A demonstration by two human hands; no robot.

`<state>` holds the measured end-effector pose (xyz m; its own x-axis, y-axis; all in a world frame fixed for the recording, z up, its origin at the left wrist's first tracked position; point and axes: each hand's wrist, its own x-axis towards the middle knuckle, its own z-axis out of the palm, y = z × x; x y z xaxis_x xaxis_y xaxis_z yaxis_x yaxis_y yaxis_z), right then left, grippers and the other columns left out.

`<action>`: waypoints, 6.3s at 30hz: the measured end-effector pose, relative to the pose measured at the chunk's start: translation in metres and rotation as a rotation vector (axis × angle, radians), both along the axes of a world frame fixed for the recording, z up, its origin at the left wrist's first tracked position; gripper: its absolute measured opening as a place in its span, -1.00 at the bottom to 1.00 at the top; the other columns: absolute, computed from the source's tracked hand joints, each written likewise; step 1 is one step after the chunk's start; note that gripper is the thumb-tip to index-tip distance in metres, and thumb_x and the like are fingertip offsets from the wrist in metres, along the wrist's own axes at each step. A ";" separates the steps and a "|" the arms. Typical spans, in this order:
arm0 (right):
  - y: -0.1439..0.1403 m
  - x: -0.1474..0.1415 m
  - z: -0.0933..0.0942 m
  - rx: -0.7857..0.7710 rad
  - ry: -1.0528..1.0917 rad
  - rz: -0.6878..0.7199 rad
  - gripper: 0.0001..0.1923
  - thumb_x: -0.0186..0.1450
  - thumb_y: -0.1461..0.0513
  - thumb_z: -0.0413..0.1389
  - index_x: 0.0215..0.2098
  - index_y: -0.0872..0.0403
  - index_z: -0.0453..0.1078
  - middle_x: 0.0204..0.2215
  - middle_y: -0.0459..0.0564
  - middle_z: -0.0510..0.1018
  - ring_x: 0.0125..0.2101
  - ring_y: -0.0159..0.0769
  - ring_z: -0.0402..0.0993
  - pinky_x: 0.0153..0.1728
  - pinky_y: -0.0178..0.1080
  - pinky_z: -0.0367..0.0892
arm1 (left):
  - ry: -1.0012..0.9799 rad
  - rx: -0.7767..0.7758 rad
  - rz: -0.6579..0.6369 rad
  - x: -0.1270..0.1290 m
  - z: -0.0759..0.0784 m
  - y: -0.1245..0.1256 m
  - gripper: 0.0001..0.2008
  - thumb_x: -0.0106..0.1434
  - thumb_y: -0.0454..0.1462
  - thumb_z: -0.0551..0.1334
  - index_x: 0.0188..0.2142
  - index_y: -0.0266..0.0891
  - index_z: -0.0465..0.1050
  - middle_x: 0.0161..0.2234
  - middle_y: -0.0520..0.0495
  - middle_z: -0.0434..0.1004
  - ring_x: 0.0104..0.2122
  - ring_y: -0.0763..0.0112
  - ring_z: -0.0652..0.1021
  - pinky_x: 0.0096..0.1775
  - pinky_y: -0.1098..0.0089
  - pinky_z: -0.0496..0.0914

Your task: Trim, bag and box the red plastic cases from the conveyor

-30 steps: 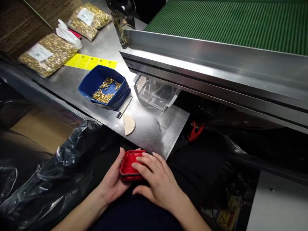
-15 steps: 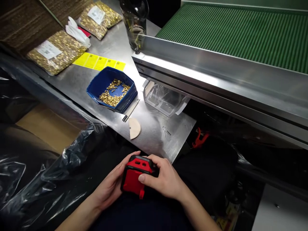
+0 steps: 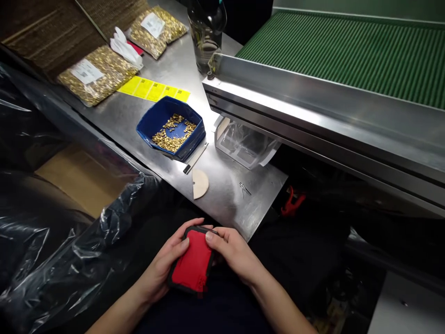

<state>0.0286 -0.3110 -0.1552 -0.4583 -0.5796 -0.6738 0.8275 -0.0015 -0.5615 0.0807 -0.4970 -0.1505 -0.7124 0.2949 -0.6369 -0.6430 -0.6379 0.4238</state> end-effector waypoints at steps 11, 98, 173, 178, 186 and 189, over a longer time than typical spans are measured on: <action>0.002 -0.014 0.021 0.754 0.791 0.309 -0.60 0.52 -0.04 -0.07 0.16 -0.06 0.36 -0.07 0.01 0.60 -0.15 -0.13 0.57 -0.13 -0.14 0.37 | -0.046 0.216 -0.007 0.028 -0.015 0.004 -0.59 0.34 -0.04 0.34 0.10 -0.11 0.47 0.11 -0.19 0.59 0.00 0.12 0.63 0.00 0.21 0.51; 0.057 0.076 0.021 0.612 0.953 -0.017 -0.34 0.27 0.03 0.35 0.17 -0.12 0.11 -0.25 -0.15 0.72 -0.28 -0.12 0.67 -0.20 -0.13 0.49 | 0.016 -0.088 -0.094 0.007 0.006 0.052 -0.43 0.49 0.10 0.01 0.22 -0.22 0.43 0.28 -0.25 0.39 0.31 -0.03 0.32 0.23 0.17 0.31; -0.034 -0.082 -0.037 1.248 0.943 0.233 -0.39 0.36 0.05 0.21 0.22 0.24 0.25 0.07 0.44 0.43 0.04 0.24 0.44 -0.07 0.03 0.38 | -0.013 0.311 -0.001 0.008 -0.025 -0.017 -0.31 0.39 0.11 0.20 0.32 -0.27 0.30 0.15 -0.43 0.52 -0.09 -0.18 0.67 -0.07 0.00 0.54; -0.006 -0.074 -0.032 1.033 0.908 0.278 -0.76 0.41 0.08 0.10 -0.07 0.05 0.38 -0.12 0.10 0.58 -0.11 -0.06 0.56 -0.09 -0.12 0.42 | -0.071 0.377 -0.036 0.027 -0.022 -0.010 -0.30 0.42 0.00 0.18 0.42 -0.25 0.11 0.11 -0.41 0.53 0.08 -0.21 0.57 0.14 -0.15 0.35; 0.060 0.025 0.055 0.378 0.711 0.473 -0.83 0.46 0.06 0.09 -0.05 -0.09 0.35 -0.39 -0.17 0.58 -0.49 -0.34 0.50 -0.48 -0.33 0.28 | -0.194 0.353 -0.062 0.045 -0.017 0.000 -0.62 0.45 -0.13 0.15 0.17 -0.22 0.41 0.05 -0.36 0.60 -0.03 -0.06 0.65 -0.01 0.06 0.47; 0.055 0.047 0.065 0.367 0.890 0.712 -0.90 0.48 0.13 0.04 -0.14 -0.06 0.35 -0.38 -0.16 0.57 -0.49 -0.33 0.47 -0.46 -0.28 0.20 | -0.237 0.324 -0.076 0.042 -0.014 0.004 -0.60 0.42 -0.14 0.20 0.17 -0.26 0.41 0.12 -0.41 0.56 0.06 -0.10 0.60 0.09 -0.01 0.43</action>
<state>0.0759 -0.2562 -0.0904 -0.5020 -0.7319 -0.4607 -0.1016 0.5790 -0.8090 0.1223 -0.4934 -0.1640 -0.5255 0.5535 -0.6461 -0.7490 -0.6612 0.0427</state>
